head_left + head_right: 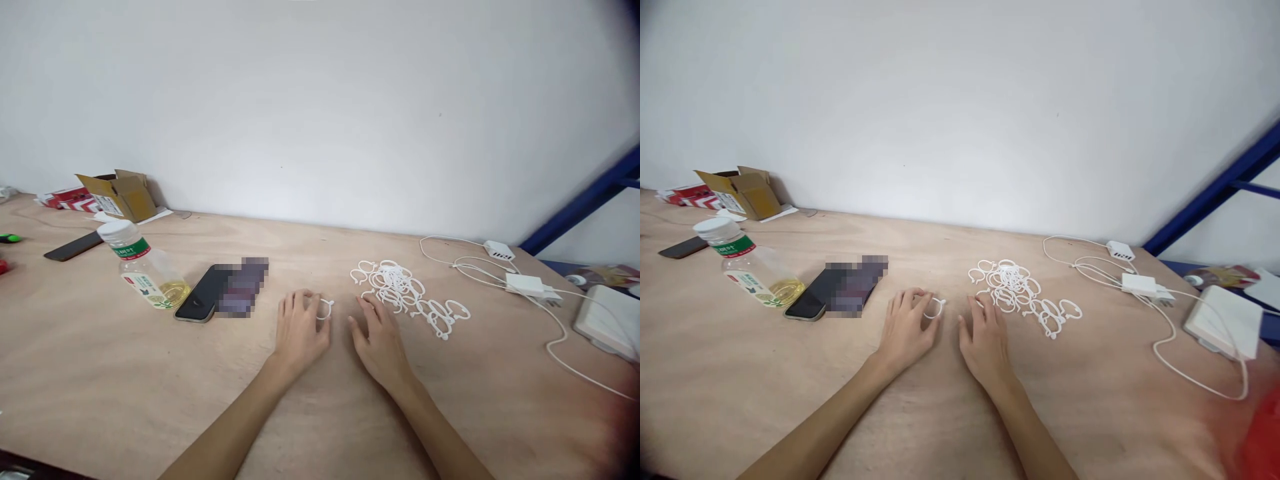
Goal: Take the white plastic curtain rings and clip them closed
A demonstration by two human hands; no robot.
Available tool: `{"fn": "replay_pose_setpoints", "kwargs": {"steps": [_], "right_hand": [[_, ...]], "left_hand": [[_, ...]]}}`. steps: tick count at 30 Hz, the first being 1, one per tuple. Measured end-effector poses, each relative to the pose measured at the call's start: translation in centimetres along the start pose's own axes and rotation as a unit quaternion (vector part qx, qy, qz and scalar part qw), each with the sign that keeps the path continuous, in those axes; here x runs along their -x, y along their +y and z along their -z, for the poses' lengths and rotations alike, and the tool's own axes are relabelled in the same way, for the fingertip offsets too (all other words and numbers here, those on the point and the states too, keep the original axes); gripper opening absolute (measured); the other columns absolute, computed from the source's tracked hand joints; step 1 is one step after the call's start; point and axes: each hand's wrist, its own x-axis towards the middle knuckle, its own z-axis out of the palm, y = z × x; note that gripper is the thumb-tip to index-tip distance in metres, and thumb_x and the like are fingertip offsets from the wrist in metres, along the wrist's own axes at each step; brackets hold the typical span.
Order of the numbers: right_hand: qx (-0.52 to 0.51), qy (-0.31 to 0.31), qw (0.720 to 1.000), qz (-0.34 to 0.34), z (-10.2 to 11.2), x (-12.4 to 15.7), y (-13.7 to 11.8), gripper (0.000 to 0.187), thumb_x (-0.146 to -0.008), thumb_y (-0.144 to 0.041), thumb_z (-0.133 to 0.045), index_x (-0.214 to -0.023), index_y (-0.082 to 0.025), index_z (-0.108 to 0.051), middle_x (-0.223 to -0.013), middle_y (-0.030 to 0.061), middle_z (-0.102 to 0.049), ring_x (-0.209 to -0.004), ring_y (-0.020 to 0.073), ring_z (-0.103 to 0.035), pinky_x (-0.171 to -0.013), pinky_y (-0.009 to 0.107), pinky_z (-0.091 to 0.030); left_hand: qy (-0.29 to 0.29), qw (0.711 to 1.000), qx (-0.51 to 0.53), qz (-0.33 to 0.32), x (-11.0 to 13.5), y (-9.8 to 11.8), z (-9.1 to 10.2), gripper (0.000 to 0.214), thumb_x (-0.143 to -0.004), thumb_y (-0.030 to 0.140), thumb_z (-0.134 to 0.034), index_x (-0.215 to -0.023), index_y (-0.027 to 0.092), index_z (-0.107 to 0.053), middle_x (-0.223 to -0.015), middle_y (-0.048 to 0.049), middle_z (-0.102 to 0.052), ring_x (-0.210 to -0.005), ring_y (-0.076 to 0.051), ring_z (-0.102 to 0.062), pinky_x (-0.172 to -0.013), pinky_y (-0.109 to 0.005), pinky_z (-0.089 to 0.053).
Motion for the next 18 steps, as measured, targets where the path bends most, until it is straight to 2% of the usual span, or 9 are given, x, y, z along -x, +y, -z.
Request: {"fn": "replay_pose_setpoints", "kwargs": {"steps": [3, 8, 12, 15, 18], "right_hand": [[0.093, -0.053, 0.994, 0.001, -0.3, 0.2, 0.3, 0.04, -0.087, -0.033, -0.045, -0.12, -0.016, -0.058, -0.118, 0.0134, -0.06, -0.112, 0.0322, -0.049, -0.099, 0.047, -0.036], [0.111, -0.058, 0.992, 0.01, -0.1, 0.3, 0.0, 0.033, -0.086, -0.032, -0.046, -0.114, -0.019, -0.06, -0.109, 0.0111, -0.063, -0.104, 0.0297, -0.051, -0.094, 0.043, -0.039], [0.151, -0.056, 0.987, -0.015, 0.0, 0.3, -0.3, 0.048, -0.087, -0.037, -0.046, -0.127, -0.012, -0.051, -0.134, 0.0157, -0.05, -0.121, 0.0343, -0.04, -0.099, 0.048, -0.034], [0.162, -0.081, 0.983, -0.026, -0.1, 0.3, -0.3, 0.049, -0.088, -0.04, -0.044, -0.128, -0.013, -0.05, -0.138, 0.0153, -0.048, -0.127, 0.0358, -0.035, -0.1, 0.052, -0.031], [0.145, -0.072, 0.987, -0.009, -0.1, 0.3, -0.2, 0.038, -0.088, -0.034, -0.045, -0.118, -0.015, -0.057, -0.126, 0.0138, -0.058, -0.12, 0.0339, -0.042, -0.096, 0.05, -0.034]], "left_hand": [[-0.02, 0.998, -0.06, 0.021, -0.4, -0.8, 0.0, 0.038, -0.081, 0.031, -0.052, -0.117, 0.022, -0.06, -0.112, -0.012, -0.06, -0.106, -0.031, -0.048, -0.092, -0.048, -0.036], [-0.011, 0.993, -0.107, 0.044, -1.0, -1.9, 0.0, 0.04, -0.085, 0.028, -0.046, -0.122, 0.022, -0.056, -0.116, -0.0108, -0.062, -0.109, -0.033, -0.047, -0.094, -0.049, -0.033], [0.036, 0.989, -0.129, 0.069, -1.5, -2.5, 0.4, 0.034, -0.085, 0.027, -0.047, -0.116, 0.021, -0.057, -0.128, -0.0126, -0.053, -0.115, -0.034, -0.045, -0.094, -0.048, -0.034], [0.02, 0.991, -0.117, 0.061, -1.7, -2.6, 0.7, 0.019, -0.085, 0.026, -0.047, -0.098, 0.02, -0.06, -0.106, -0.0123, -0.06, -0.1, -0.029, -0.053, -0.086, -0.042, -0.04], [-0.023, 0.996, -0.087, 0.004, -1.6, -2.7, 0.5, 0.015, -0.087, 0.026, -0.046, -0.085, 0.02, -0.059, -0.087, -0.007, -0.064, -0.089, -0.025, -0.057, -0.082, -0.04, -0.042]]}}
